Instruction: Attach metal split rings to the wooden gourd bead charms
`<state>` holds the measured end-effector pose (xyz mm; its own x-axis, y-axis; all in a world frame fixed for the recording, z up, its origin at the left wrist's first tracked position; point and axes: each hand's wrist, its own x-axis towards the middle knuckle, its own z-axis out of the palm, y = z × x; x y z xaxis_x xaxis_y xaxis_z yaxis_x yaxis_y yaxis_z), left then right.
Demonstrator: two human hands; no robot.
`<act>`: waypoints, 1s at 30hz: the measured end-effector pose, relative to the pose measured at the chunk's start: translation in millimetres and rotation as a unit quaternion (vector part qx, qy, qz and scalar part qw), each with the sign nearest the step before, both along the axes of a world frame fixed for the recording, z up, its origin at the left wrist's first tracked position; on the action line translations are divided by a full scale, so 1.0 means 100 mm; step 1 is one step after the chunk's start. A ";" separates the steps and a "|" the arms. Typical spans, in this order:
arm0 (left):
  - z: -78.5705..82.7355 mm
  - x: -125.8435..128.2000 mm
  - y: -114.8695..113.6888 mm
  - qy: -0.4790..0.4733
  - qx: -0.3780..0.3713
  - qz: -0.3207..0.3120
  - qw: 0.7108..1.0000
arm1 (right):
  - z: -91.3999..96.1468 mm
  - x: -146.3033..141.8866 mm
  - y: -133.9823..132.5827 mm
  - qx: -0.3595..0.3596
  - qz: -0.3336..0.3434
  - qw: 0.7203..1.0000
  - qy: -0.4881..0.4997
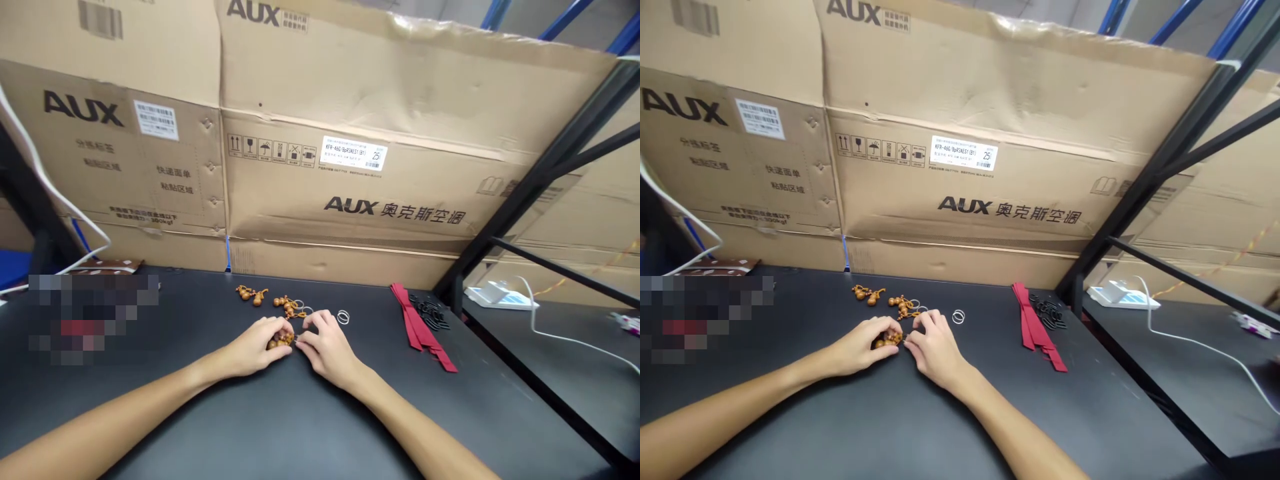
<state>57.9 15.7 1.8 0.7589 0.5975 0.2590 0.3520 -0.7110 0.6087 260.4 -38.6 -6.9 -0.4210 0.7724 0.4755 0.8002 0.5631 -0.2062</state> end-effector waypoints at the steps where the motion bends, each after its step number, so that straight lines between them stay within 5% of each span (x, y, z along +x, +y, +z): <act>1: -0.01 0.00 0.00 0.004 0.009 -0.009 1.000 | 0.00 0.00 0.00 0.009 -0.006 1.000 -0.013; 6: -0.06 0.01 -0.02 0.005 0.047 -0.022 0.999 | -0.04 -0.03 0.03 0.027 -0.022 0.999 -0.031; 16: -0.20 -0.17 0.39 0.005 0.171 0.089 0.981 | -0.16 0.19 0.26 0.002 -0.114 0.991 0.071; 22: -0.10 -0.32 0.14 0.080 0.174 0.076 0.978 | -0.07 0.25 0.06 -0.026 -0.080 0.996 0.041; 30: -0.08 -0.60 -0.04 0.201 0.157 0.034 0.966 | -0.02 0.26 -0.17 -0.174 -0.061 0.982 -0.052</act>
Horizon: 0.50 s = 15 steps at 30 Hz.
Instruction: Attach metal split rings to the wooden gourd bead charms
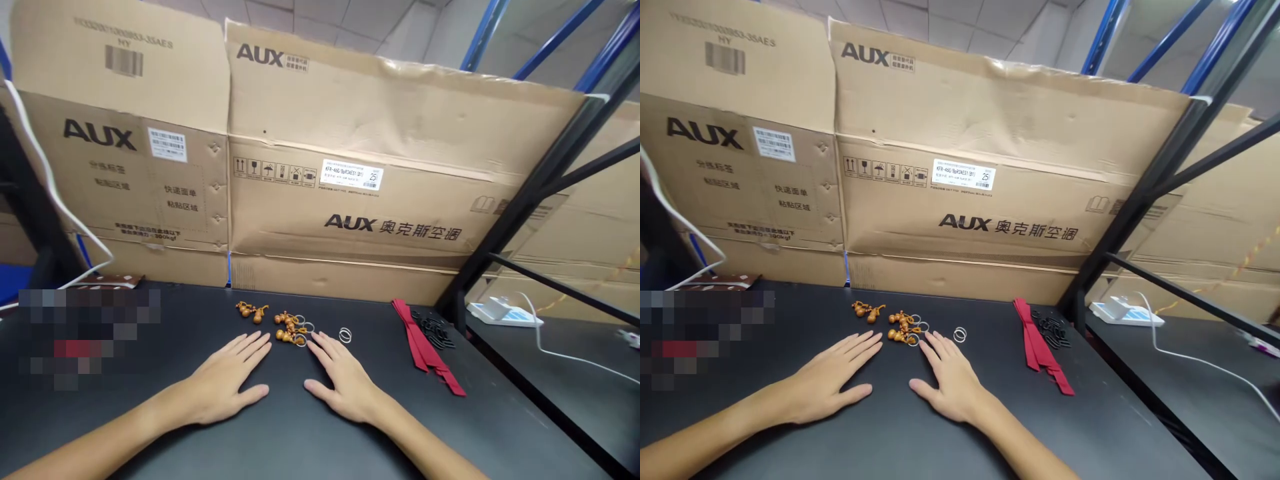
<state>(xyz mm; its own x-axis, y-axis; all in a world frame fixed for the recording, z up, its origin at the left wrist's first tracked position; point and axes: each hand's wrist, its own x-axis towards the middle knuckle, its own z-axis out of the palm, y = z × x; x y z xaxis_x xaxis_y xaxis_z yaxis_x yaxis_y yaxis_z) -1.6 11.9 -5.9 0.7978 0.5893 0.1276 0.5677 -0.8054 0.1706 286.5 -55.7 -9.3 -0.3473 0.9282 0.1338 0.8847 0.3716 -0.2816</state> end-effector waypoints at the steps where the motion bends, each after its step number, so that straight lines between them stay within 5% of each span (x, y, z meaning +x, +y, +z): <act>1: 0.01 0.00 0.00 0.007 -0.006 0.000 1.000 | 0.01 0.00 0.00 -0.011 0.001 1.000 -0.008; 15: 0.00 0.01 0.02 0.002 -0.002 -0.011 1.000 | 0.02 0.01 0.03 -0.046 0.014 0.998 -0.031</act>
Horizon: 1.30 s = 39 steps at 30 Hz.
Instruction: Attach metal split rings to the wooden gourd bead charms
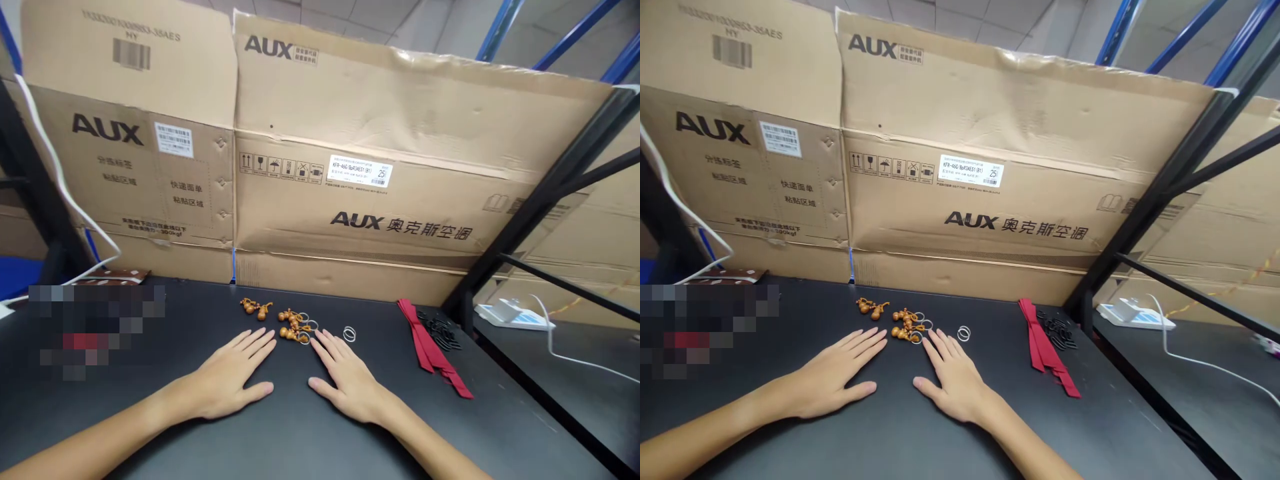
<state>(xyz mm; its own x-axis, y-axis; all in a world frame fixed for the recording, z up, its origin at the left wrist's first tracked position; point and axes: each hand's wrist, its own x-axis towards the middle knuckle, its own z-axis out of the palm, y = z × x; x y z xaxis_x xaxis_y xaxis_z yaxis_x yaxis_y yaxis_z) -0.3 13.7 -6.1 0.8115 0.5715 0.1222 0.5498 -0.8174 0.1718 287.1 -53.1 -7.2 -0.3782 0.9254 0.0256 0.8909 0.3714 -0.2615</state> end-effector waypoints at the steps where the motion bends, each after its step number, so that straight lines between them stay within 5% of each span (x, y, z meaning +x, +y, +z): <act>1: -0.01 0.00 0.01 -0.004 0.000 -0.001 1.000 | 0.00 0.00 0.00 -0.001 0.001 1.000 0.002; 11: 0.03 0.03 0.00 -0.014 -0.025 0.000 1.000 | 0.06 -0.04 -0.08 -0.021 0.002 1.000 0.012; 21: -0.02 0.28 0.13 -0.013 0.002 0.044 0.999 | 0.04 -0.20 0.10 -0.012 -0.109 0.994 0.024; 39: -0.04 0.21 0.13 -0.020 0.006 0.020 1.000 | 0.02 -0.15 0.08 -0.001 -0.093 0.995 0.030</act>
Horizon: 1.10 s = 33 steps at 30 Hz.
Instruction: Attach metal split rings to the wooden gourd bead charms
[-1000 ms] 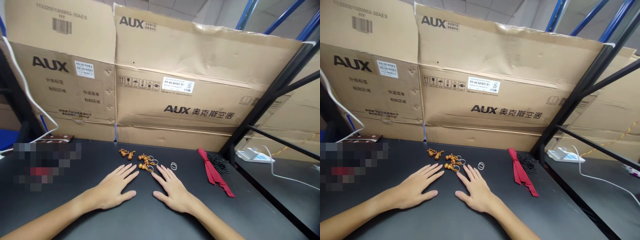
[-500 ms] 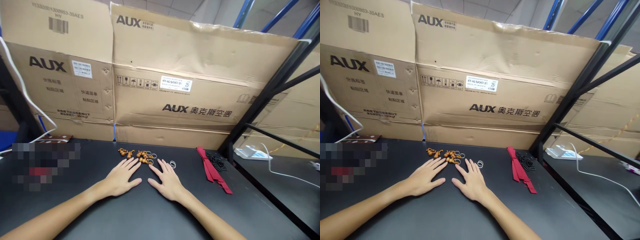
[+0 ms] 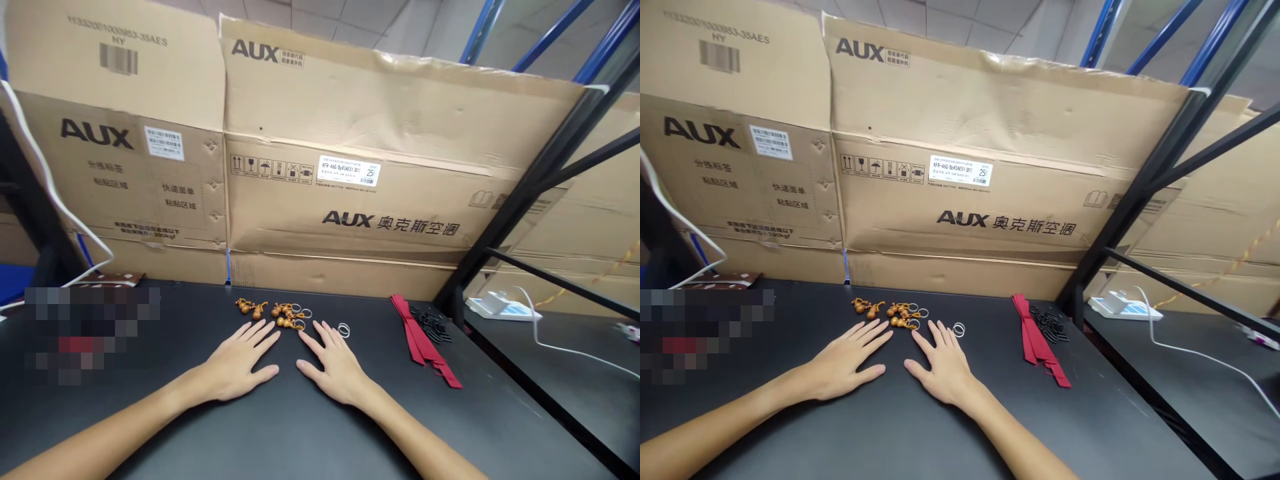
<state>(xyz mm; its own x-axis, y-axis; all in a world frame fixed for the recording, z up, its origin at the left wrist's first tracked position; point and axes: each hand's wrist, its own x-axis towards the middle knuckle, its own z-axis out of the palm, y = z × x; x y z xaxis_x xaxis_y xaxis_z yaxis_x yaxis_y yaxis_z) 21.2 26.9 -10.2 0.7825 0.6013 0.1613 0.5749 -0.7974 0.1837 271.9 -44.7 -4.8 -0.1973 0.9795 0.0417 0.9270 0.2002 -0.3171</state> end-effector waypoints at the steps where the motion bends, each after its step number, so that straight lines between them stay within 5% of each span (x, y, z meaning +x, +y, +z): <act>1: 0.00 0.00 0.00 -0.004 0.002 -0.002 1.000 | 0.01 0.00 -0.01 0.000 0.002 1.000 0.000; 13: 0.03 -0.01 -0.02 -0.061 0.042 0.014 0.997 | 0.02 0.01 -0.03 -0.002 0.004 1.000 0.010; 22: 0.03 -0.02 0.25 -0.048 0.091 0.038 0.994 | 0.02 0.01 -0.04 -0.002 0.002 1.000 0.013; 33: 0.13 0.02 -0.07 -0.048 0.107 -0.063 0.991 | -0.04 0.06 -0.06 0.035 -0.046 0.998 -0.006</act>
